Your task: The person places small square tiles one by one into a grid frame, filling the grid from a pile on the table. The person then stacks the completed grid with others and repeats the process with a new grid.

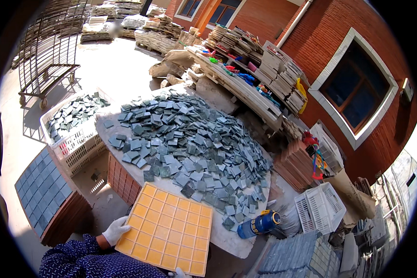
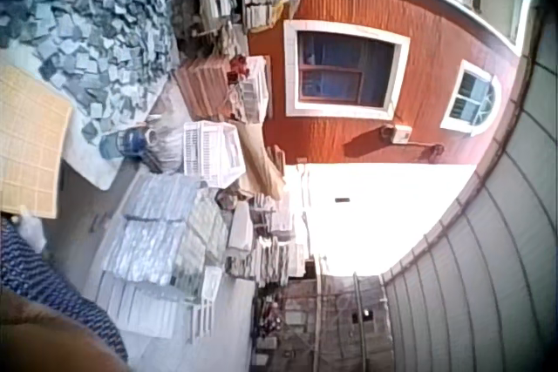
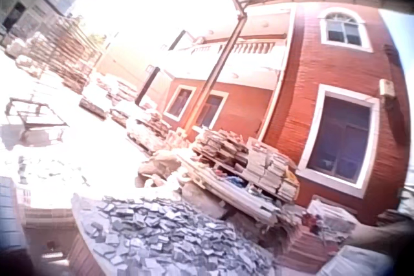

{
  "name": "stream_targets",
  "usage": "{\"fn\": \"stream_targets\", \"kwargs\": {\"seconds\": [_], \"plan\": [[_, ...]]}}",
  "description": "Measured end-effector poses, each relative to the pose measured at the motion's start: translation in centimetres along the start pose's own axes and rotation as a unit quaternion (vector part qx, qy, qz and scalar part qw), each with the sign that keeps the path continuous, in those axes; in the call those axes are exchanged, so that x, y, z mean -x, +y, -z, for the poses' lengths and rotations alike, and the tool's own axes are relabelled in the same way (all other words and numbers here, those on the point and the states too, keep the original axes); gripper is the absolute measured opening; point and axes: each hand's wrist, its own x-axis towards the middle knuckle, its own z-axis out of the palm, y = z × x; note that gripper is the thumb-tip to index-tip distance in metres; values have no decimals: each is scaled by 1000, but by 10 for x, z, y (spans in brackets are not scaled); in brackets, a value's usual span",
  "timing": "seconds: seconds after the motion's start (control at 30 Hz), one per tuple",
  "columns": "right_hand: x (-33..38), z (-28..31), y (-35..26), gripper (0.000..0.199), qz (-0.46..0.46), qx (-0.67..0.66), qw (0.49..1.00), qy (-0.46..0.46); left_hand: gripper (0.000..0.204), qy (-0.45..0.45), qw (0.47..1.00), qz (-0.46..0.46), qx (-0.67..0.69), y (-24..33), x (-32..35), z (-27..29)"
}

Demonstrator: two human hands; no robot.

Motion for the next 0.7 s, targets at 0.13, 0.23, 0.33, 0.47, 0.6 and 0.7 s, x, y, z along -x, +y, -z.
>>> {"fn": "stream_targets", "kwargs": {"seconds": [0.13, 0.23, 0.33, 0.47, 0.6, 0.7], "plan": [[-4, 8, -7, 24, -31, -149, 988, 26, 46, -30, 999, 16, -21, 25, -4, -11], [-7, 15, -1, 25, -36, -225, 972, 63, 46, -40, 999, 21, -3, 30, -24, -11], [-18, 22, 10, 26, -64, -352, 932, 54, 46, -37, 998, -2, -47, 27, -49, -5], [-18, 10, 70, 32, -299, -496, 804, -138, 45, -55, 968, -16, -246, 32, -75, 6], [-33, 22, 105, 33, -277, -365, 829, -321, 37, -67, 905, 31, -419, 70, -74, 5], [-48, 34, 111, 35, -243, -319, 832, -382, 33, -107, 770, 52, -626, 87, -93, 10]]}}
